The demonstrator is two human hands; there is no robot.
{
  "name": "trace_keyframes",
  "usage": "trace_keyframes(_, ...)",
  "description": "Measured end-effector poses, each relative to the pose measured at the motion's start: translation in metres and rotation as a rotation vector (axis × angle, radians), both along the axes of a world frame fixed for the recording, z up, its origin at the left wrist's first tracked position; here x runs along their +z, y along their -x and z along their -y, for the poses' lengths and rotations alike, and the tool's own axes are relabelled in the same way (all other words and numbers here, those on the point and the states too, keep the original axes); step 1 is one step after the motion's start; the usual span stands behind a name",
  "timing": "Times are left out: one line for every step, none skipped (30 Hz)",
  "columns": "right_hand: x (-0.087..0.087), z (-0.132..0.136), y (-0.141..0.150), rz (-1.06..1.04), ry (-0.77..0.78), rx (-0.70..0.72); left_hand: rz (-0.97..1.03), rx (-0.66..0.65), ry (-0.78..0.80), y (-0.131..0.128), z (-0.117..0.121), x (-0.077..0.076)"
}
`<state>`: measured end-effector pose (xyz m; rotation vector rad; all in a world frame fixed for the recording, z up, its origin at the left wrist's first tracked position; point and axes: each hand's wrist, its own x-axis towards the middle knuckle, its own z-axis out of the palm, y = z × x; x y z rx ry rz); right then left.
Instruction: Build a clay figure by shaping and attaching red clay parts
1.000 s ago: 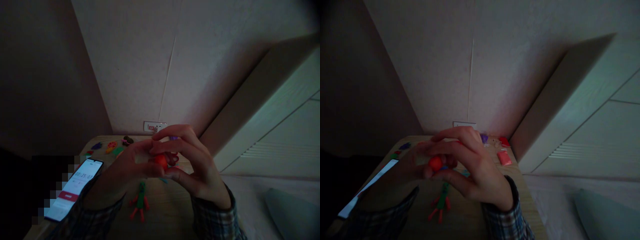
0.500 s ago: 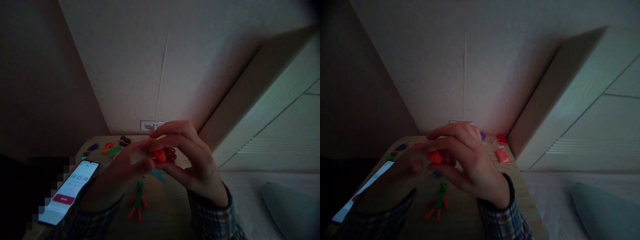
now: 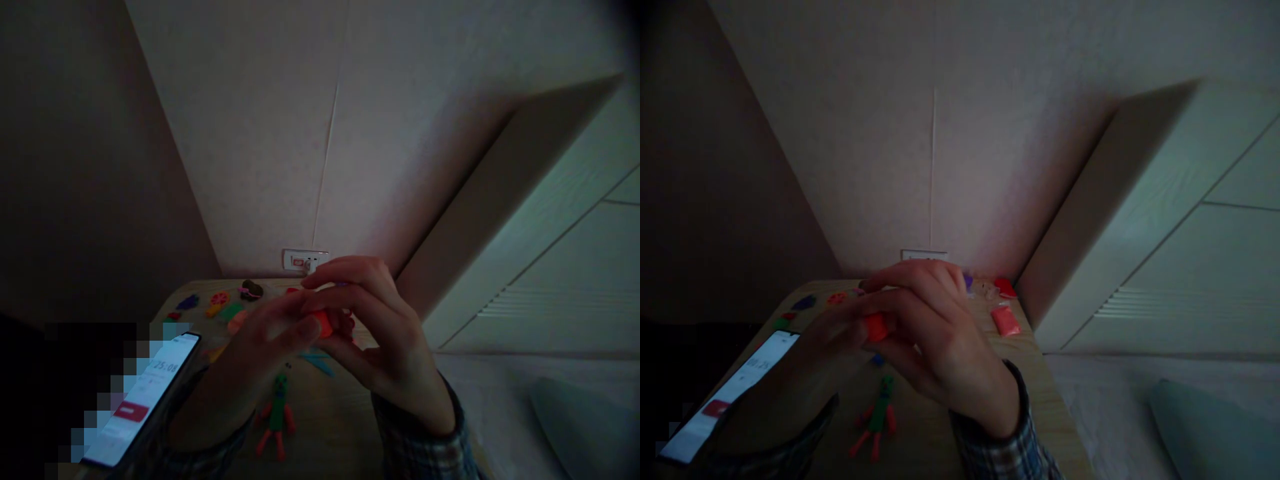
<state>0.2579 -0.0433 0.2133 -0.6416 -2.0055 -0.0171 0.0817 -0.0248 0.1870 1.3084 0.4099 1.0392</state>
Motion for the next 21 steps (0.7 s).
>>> trace_keyframes(-0.0001,-0.0002,0.0000,0.009,-0.007,0.000,0.007,-0.004,0.006,-0.0002,0.0007,0.0009)
trace_keyframes(-0.0002,-0.0002,-0.0001,0.016,-0.014,0.001,0.013,-0.011,0.009,-0.0001,0.0014,0.0016)
trace_keyframes(-0.0002,-0.0002,-0.0003,0.019,-0.019,0.002,0.018,-0.016,0.013,0.0002,0.0020,0.0023)
trace_keyframes(-0.0002,-0.0002,-0.0005,0.020,-0.020,0.001,0.023,-0.018,0.018,0.0005,0.0027,0.0028)
trace_keyframes(-0.0001,0.0000,-0.0007,0.015,-0.019,0.001,0.026,-0.023,0.021,0.0008,0.0032,0.0033)
trace_keyframes(0.0000,0.0002,-0.0008,0.008,-0.017,0.001,0.028,-0.033,0.023,0.0008,0.0037,0.0036)
trace_keyframes(0.0002,0.0005,-0.0007,0.000,-0.015,0.000,0.032,-0.045,0.025,0.0006,0.0040,0.0039)
trace_keyframes(0.0005,0.0009,-0.0006,-0.005,-0.013,0.000,0.040,-0.060,0.026,0.0001,0.0042,0.0040)
trace_keyframes(0.0009,0.0013,-0.0004,-0.004,-0.011,-0.001,0.052,-0.074,0.029,-0.0006,0.0043,0.0041)
trace_keyframes(0.0012,0.0017,-0.0003,-0.002,-0.008,0.000,0.062,-0.087,0.033,-0.0012,0.0043,0.0042)
trace_keyframes(0.0015,0.0022,-0.0001,-0.002,-0.007,0.001,0.069,-0.096,0.039,-0.0015,0.0042,0.0044)
trace_keyframes(0.0018,0.0025,0.0001,-0.001,-0.004,0.004,0.072,-0.102,0.045,-0.0015,0.0041,0.0049)
trace_keyframes(0.0019,0.0028,0.0002,-0.003,0.002,0.008,0.069,-0.106,0.048,-0.0011,0.0039,0.0056)
trace_keyframes(0.0020,0.0029,0.0003,-0.008,0.006,0.016,0.058,-0.108,0.053,-0.0003,0.0037,0.0065)
trace_keyframes(0.0019,0.0030,0.0004,-0.015,0.006,0.026,0.046,-0.106,0.056,0.0006,0.0034,0.0075)
trace_keyframes(0.0018,0.0030,0.0005,-0.019,0.007,0.034,0.036,-0.106,0.057,0.0016,0.0031,0.0085)
trace_keyframes(0.0017,0.0030,0.0005,-0.018,0.006,0.037,0.031,-0.109,0.056,0.0024,0.0028,0.0094)
trace_keyframes(0.0015,0.0031,0.0006,-0.016,0.005,0.037,0.025,-0.115,0.053,0.0029,0.0026,0.0099)
trace_keyframes(0.0014,0.0033,0.0006,-0.013,0.007,0.035,0.023,-0.125,0.049,0.0030,0.0025,0.0101)
trace_keyframes(0.0013,0.0036,0.0006,-0.011,0.008,0.034,0.024,-0.135,0.045,0.0028,0.0025,0.0100)
trace_keyframes(0.0013,0.0040,0.0005,-0.011,0.009,0.034,0.030,-0.145,0.042,0.0023,0.0027,0.0095)
